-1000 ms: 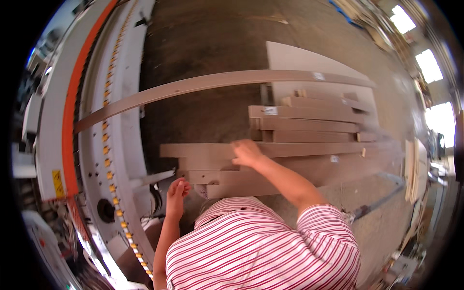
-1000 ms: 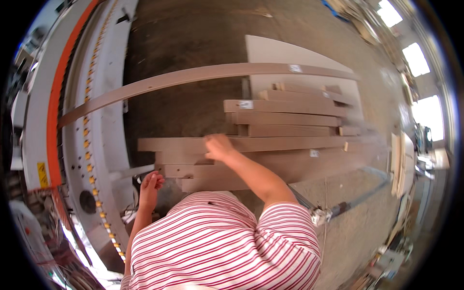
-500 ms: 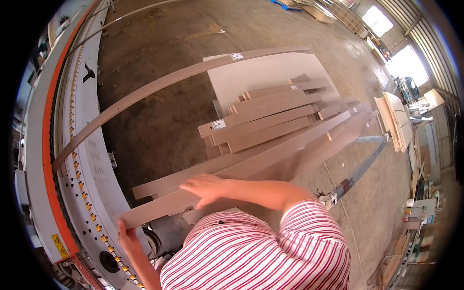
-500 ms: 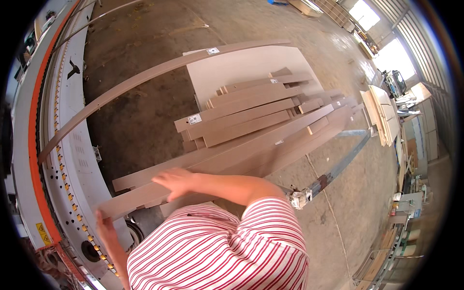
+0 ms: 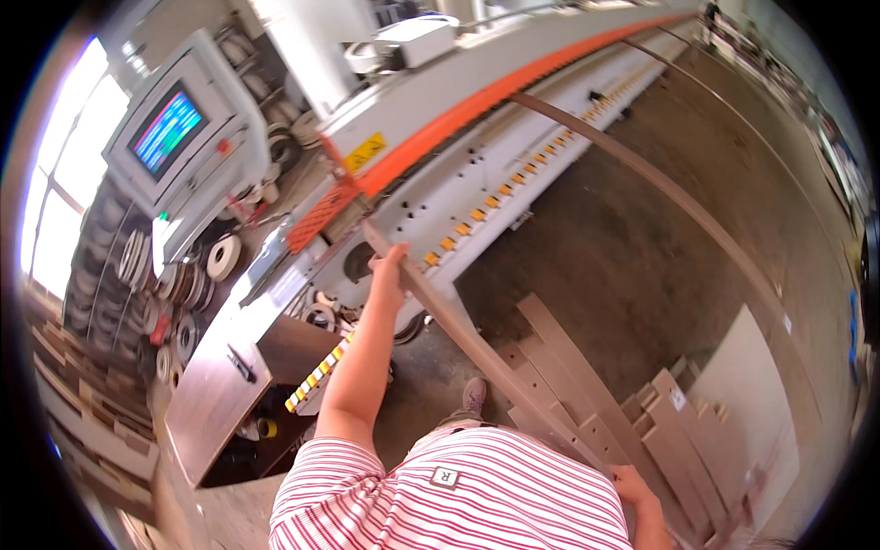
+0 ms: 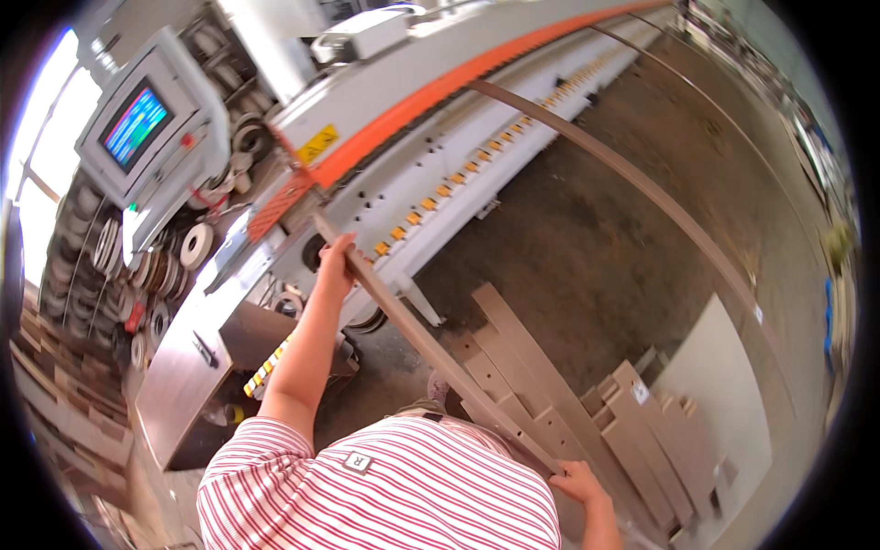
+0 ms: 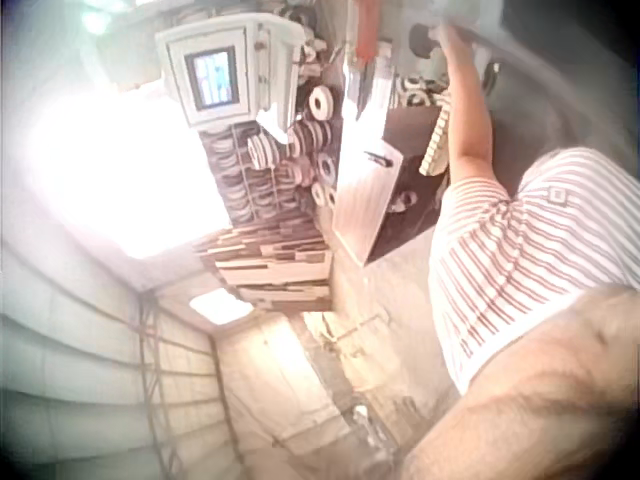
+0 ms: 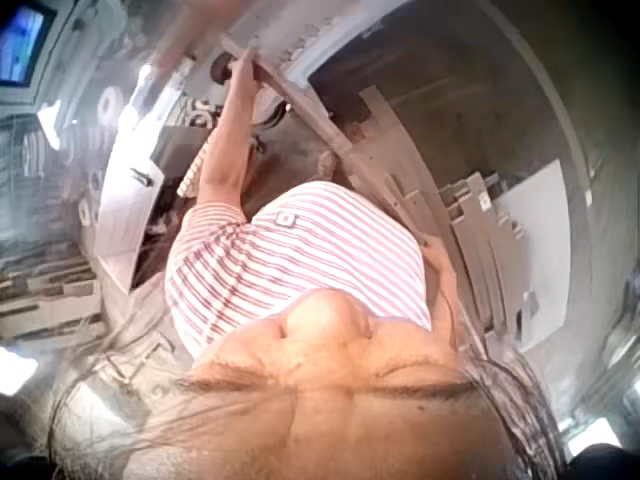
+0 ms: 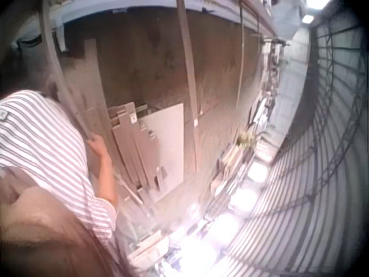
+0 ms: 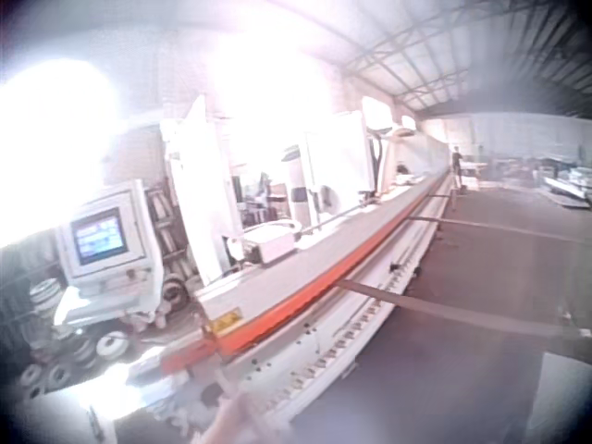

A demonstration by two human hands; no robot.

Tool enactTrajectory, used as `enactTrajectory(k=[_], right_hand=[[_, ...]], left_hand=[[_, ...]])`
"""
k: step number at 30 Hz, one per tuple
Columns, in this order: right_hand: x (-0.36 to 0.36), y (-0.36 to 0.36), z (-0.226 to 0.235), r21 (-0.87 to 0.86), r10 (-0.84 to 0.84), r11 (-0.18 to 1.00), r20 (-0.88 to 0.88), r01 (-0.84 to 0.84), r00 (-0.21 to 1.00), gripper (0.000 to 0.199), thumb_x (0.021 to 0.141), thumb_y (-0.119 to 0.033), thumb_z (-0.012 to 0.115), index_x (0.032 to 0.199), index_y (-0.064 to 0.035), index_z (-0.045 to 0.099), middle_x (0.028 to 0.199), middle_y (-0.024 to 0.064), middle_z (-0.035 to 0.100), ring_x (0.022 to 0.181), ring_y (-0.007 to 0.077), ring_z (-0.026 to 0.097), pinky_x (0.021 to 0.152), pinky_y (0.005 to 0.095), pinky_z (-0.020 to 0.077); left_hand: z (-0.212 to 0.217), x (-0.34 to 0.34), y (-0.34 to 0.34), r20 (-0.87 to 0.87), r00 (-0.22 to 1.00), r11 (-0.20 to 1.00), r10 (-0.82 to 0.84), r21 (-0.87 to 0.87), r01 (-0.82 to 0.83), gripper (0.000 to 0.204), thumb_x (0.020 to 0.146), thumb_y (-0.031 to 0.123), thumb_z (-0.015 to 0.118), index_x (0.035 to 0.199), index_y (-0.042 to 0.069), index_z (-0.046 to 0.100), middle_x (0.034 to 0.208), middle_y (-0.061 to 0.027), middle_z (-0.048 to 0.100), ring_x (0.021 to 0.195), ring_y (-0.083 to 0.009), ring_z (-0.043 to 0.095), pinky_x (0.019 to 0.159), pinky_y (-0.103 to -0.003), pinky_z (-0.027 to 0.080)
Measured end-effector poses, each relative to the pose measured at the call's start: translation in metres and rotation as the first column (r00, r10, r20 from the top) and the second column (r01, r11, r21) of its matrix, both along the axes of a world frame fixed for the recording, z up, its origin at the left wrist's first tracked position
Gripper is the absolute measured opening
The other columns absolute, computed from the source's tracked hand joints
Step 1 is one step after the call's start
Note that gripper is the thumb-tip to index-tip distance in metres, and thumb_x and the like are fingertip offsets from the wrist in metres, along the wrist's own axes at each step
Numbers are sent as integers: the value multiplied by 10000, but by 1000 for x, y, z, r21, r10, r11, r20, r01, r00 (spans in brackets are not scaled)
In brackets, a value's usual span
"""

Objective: The person operates a large industrial woodworking machine, feeding long wooden planks into the conveyor system one by one. They use a handheld tool to trim or adjust the wood pieces after processing and stack the finished planks on the floor.

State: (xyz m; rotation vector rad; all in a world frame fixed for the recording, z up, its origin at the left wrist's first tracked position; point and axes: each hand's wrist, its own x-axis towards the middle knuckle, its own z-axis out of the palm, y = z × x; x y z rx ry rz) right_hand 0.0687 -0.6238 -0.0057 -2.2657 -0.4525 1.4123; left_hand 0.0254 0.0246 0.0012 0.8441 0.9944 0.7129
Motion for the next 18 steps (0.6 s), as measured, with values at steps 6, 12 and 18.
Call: enactTrajectory(k=[6, 12, 18], right_hand=[[21, 43, -30, 189, -50, 978, -203, 89, 978, 391, 899, -372, 649, 981, 8, 692, 802, 37, 677, 750, 124, 574, 694, 310, 476], [16, 148, 18, 128, 166, 964, 394, -233, 904, 528, 978, -492, 431, 861, -18, 632, 791, 278, 634, 777, 480, 598, 702, 531, 471], [13, 203, 29, 40, 221, 960, 491, -276, 842, 526, 995, -479, 385, 907, -16, 618, 789, 301, 633, 793, 512, 603, 715, 587, 460]], left_hand=[[-11, -7, 26, -477, 844, 921, 246, 386, -50, 979, 649, 425, 881, 1262, -105, 332, 1172, -215, 550, 1050, -283, 599, 824, -377, 526], [-48, -7, 51, -556, 770, 925, 312, 363, -112, 894, 655, 438, 876, 1213, -92, 422, 1166, -196, 573, 1007, -292, 632, 808, -385, 536], [-51, -9, 67, -577, 750, 917, 323, 388, -96, 978, 690, 513, 808, 1267, -148, 374, 1204, -300, 570, 1099, -398, 601, 909, -422, 500]])
